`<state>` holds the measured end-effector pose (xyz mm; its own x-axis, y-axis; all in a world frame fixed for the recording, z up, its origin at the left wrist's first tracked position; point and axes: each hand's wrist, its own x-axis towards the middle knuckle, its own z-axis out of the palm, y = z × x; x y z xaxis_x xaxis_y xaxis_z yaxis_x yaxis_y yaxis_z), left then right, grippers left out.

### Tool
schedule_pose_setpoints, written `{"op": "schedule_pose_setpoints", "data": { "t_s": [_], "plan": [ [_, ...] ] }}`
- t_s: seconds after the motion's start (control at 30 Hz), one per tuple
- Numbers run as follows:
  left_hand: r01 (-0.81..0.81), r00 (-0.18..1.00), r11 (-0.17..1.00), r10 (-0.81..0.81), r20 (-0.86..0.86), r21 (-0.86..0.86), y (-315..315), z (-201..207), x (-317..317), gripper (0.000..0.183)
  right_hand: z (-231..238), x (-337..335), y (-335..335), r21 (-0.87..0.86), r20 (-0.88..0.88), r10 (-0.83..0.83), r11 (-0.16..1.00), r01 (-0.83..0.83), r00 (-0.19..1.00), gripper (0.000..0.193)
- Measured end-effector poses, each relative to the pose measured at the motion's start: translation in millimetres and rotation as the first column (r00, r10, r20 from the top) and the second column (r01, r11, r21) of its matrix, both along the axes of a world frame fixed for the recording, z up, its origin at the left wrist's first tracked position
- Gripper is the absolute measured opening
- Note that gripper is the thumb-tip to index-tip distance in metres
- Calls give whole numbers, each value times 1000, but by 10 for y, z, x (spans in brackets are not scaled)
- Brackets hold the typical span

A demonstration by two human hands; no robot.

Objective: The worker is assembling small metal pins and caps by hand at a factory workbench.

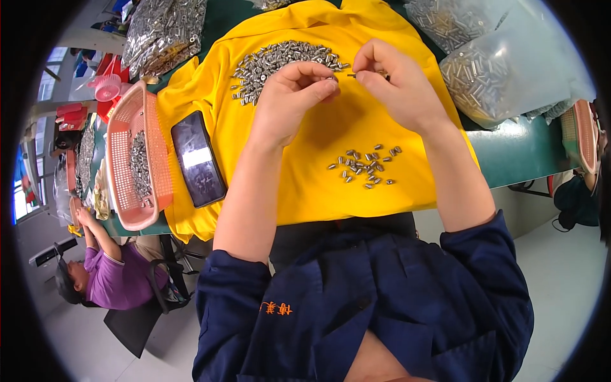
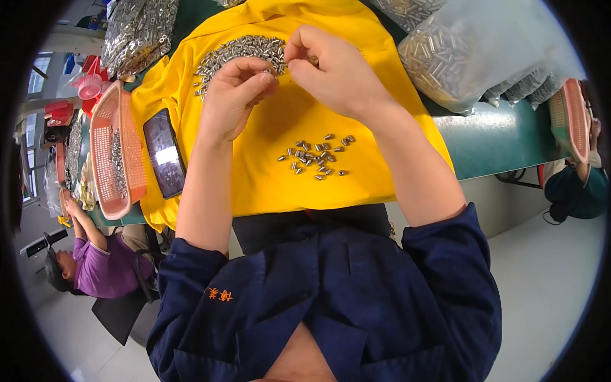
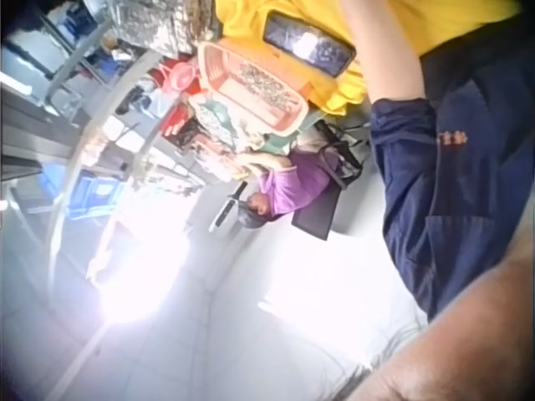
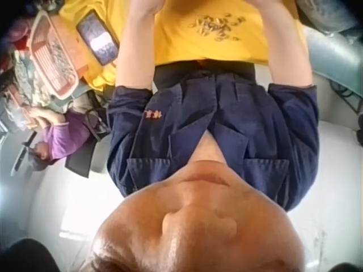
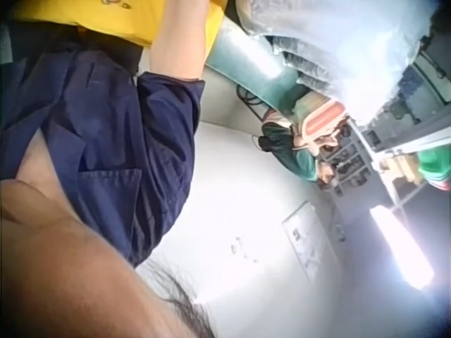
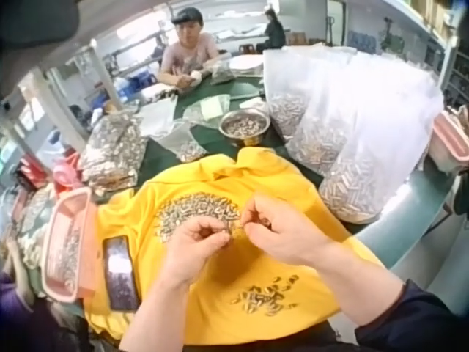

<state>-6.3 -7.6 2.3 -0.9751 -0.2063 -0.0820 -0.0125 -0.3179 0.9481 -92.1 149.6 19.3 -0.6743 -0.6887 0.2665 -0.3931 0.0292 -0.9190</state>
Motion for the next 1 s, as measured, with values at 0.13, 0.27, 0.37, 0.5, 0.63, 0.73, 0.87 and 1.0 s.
{"op": "schedule_pose_setpoints", "data": {
  "t_s": [0.13, 0.27, 0.37, 0.5, 0.63, 0.73, 0.87, 1.0],
  "plan": [
    [35, 999, 999, -35, 11, 39, -4, -27, 14, 16, -17, 48, -47, -7, 43, 51, 999, -50, 998, 7],
    [61, 998, 998, -61, -19, 14, 16, -34, 15, 16, -19, 62, -58, 5, 6, 65, 998, -65, 998, 9],
    [60, 997, 998, -60, -42, -10, 30, -41, 9, 17, -17, 69, -44, 19, -81, 50, 999, -48, 995, 10],
    [66, 997, 997, -67, -25, -49, 29, -32, 9, 16, 63, 105, -35, 66, -150, 12, 998, -2, 989, 10],
    [32, 999, 984, -30, 13, -175, 60, 8, -6, 14, 65, 104, -47, 194, -193, 27, 981, 11, 981, 7],
    [16, 1000, 991, -18, -15, -135, 92, 5, -8, 13, 49, 109, -53, 151, -205, -7, 988, 39, 979, 8],
    [-4, 1000, 993, 1, -25, -122, 72, -23, -1, 13, 51, 120, -65, 149, -222, 0, 988, 34, 975, 8],
    [-22, 1000, 977, 18, -17, -214, -8, -24, 7, 12, 53, 104, -13, 108, -154, -89, 988, 106, 984, 10]
  ]
}}
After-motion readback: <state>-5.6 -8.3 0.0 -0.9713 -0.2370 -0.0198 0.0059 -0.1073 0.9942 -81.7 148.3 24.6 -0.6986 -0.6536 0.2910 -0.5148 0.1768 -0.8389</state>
